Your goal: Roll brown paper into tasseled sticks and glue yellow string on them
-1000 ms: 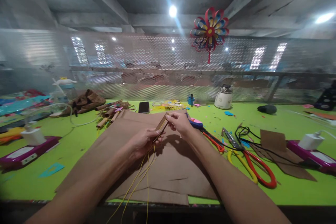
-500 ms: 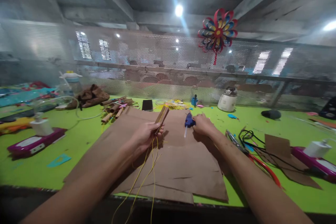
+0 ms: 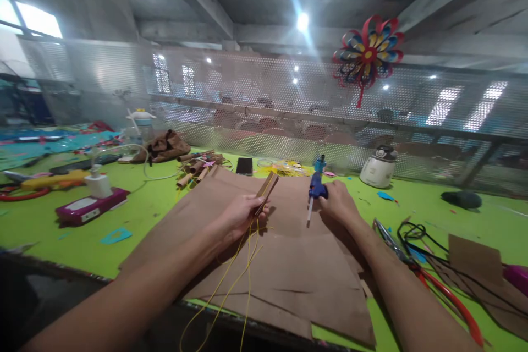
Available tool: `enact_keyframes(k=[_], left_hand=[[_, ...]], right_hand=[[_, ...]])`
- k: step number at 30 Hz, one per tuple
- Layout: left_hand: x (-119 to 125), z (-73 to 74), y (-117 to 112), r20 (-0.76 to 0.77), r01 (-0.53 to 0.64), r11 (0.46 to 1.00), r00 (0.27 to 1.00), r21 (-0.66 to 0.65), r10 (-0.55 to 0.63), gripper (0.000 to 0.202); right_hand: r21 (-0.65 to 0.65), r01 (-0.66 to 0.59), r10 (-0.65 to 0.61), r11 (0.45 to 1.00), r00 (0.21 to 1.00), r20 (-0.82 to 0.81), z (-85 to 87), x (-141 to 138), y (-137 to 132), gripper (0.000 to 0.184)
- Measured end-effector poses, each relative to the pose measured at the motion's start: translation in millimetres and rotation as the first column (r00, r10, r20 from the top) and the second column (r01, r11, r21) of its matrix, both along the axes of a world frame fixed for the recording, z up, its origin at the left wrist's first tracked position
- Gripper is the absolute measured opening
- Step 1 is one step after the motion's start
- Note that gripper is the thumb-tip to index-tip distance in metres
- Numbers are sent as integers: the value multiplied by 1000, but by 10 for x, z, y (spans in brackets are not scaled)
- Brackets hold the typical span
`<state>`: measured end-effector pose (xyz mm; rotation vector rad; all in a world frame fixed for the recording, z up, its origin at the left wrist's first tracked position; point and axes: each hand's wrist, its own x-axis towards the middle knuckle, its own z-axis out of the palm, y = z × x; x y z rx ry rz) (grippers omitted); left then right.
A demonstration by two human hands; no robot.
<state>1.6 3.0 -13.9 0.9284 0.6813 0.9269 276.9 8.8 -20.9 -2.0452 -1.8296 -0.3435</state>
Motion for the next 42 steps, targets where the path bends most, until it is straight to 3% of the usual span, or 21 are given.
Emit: enact_keyframes(k=[3,4,5,7,8,9,12,15,19,28,36,42], left_hand=[[22,-30,20,-8,-41,999,999,8,41,13],[28,-35,24,-9,-54,998,999,11,54,13],[33,-36,25,-9,-67,998,998,15,67,13],[34,-25,26,0,-91,996,996,17,91,13],[30,-15,25,11,-99,995,995,17,99,13],[23,-1,25,25,-101,995,995,17,101,12],[0,36,25,49,-113,993,993,31,112,12],[-9,49,24,42,-122,992,992,38,120,11],[-2,54,4,34,-102,994,994,33,101,13],[18,120,-74,43,-79,997,996,9,79,17],[19,124,-86,64,-63,998,996,-27,64,20],[22,108,-67,61,-50,998,997,-34,52,18]], right_hand=[[79,-29,43,996,984,-171,197,35,-161,39],[97,-99,126,990,934,-335,258,13,-238,38],[138,-200,242,970,831,-501,312,-30,-322,34],[163,-451,421,877,560,-714,395,-174,-492,34],[148,-514,419,845,464,-781,424,-266,-566,37],[106,-566,398,818,423,-814,443,-360,-627,39],[27,-623,366,782,423,-829,457,-601,-713,46],[19,-623,368,782,438,-820,429,-719,-690,50],[0,-580,325,815,457,-828,380,-745,-636,51],[39,-527,291,849,405,-867,327,-715,-595,50],[89,-491,286,867,343,-895,302,-675,-548,51],[176,-493,319,852,224,-921,278,-639,-505,43]])
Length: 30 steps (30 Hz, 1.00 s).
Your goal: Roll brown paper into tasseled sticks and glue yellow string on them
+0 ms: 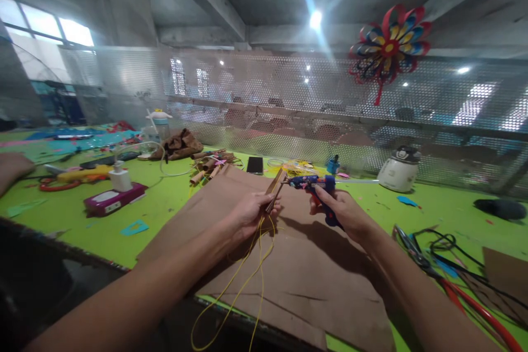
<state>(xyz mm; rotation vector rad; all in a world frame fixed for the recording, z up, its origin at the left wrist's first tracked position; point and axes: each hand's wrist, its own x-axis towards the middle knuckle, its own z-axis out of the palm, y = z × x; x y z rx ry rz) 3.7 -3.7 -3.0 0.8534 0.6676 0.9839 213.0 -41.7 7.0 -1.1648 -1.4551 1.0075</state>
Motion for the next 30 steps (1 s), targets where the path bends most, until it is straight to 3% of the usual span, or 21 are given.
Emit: enact_keyframes(k=[18,30], left_hand=[[-5,-76,43,47,77,997,996,28,-79,14],[-4,-29,2,16,86,996,996,-11,-86,17]], right_hand=[[51,97,-96,994,995,-15,1,72,26,40],[92,106,-102,990,993,-51,12,97,48,40]])
